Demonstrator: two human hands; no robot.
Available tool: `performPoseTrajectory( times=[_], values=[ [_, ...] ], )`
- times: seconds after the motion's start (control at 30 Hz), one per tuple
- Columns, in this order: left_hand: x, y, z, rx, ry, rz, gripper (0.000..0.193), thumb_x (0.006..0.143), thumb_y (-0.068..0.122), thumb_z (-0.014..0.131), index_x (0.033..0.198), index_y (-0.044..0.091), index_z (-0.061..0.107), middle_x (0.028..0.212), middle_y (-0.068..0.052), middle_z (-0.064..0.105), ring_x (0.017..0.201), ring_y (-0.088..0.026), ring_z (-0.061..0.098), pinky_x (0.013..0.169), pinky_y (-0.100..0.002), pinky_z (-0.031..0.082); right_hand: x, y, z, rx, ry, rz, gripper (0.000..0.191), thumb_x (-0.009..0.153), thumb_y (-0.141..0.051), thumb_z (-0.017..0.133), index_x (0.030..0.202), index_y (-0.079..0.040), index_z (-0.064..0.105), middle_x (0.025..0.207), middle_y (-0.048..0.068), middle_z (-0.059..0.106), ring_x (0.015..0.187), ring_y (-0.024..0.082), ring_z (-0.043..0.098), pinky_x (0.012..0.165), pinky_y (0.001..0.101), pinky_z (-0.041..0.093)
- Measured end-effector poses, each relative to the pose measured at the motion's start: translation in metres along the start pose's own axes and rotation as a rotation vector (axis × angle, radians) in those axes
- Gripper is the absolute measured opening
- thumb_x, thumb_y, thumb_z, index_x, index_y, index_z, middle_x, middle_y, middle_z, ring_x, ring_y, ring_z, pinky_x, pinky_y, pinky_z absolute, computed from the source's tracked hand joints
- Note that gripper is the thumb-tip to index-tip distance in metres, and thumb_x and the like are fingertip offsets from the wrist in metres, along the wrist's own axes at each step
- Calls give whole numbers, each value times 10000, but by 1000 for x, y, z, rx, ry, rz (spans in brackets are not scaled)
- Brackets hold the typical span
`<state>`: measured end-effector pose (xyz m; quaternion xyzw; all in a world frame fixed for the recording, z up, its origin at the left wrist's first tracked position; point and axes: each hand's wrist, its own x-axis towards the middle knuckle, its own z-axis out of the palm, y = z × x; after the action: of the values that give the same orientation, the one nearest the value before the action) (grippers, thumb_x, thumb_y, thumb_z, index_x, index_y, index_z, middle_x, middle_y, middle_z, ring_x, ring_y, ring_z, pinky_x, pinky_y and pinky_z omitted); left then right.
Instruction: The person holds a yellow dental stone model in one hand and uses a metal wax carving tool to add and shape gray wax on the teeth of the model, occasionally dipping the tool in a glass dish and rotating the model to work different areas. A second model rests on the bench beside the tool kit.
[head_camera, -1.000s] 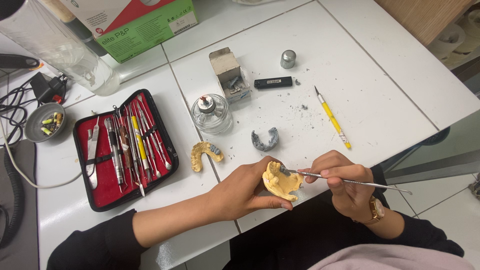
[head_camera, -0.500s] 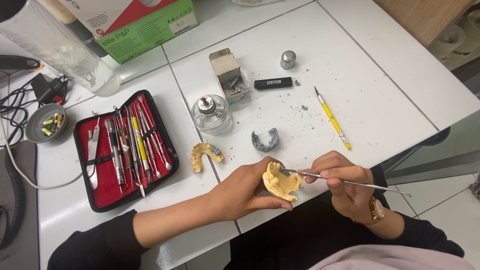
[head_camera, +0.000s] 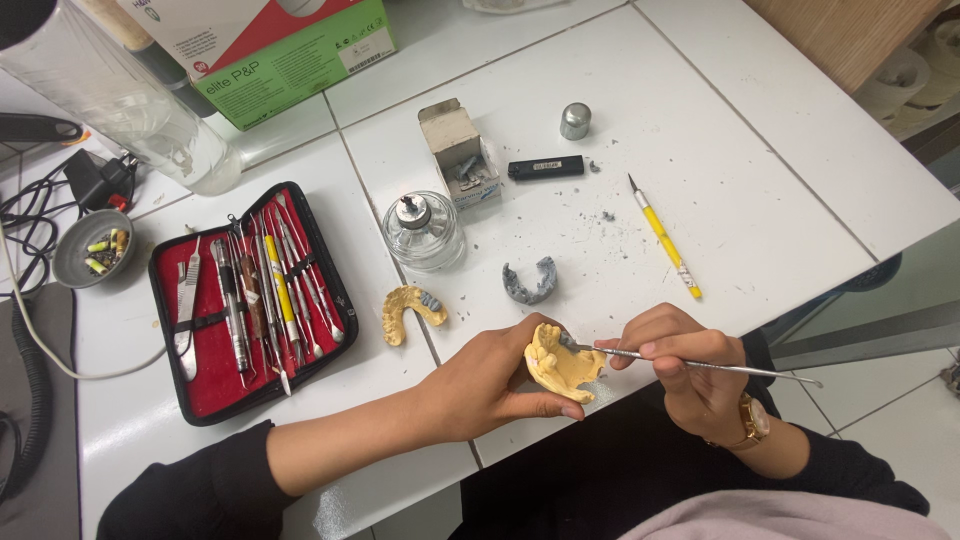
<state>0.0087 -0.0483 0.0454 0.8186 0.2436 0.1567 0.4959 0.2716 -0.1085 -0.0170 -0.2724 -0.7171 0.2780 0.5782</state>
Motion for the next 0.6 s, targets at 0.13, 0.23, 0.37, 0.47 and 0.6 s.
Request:
performPoseTrajectory(
  times=[0.13,0.23,0.37,0.47,0.6],
  values=[
    [0,0,0,10,-17,-46,739,808,615,721,1189,16,514,828,-136,735,809,-254,776,693,-333,585,0,0,-1,-3,-3,5,159,1091,-250,508,1132,-97,508,881,108,717,866,187,728,849,452,714],
    [0,0,0,13,-16,-40,742,809,615,722,1192,14,513,834,-138,734,817,-257,774,700,-337,584,-1,0,-1,-19,0,7,161,1087,-253,509,1129,-98,511,876,102,721,862,180,735,841,442,714],
    [0,-1,0,1,-8,-10,744,824,620,716,1203,14,511,864,-137,737,848,-261,771,722,-340,584,-1,1,-1,-20,-4,9,159,1085,-247,514,1133,-96,514,879,108,721,876,189,739,844,442,713],
    [0,-2,0,5,-12,-17,747,819,626,713,1203,17,513,858,-138,734,842,-262,770,722,-340,584,-2,2,-1,-15,-8,10,160,1085,-244,518,1136,-93,515,878,109,721,882,191,741,844,440,715],
    [-1,-2,0,3,-9,-9,747,827,635,708,1198,16,514,860,-137,730,839,-263,764,724,-342,580,-3,2,-1,-19,8,5,157,1083,-241,517,1125,-90,525,868,110,719,861,188,738,839,444,708]
  ],
)
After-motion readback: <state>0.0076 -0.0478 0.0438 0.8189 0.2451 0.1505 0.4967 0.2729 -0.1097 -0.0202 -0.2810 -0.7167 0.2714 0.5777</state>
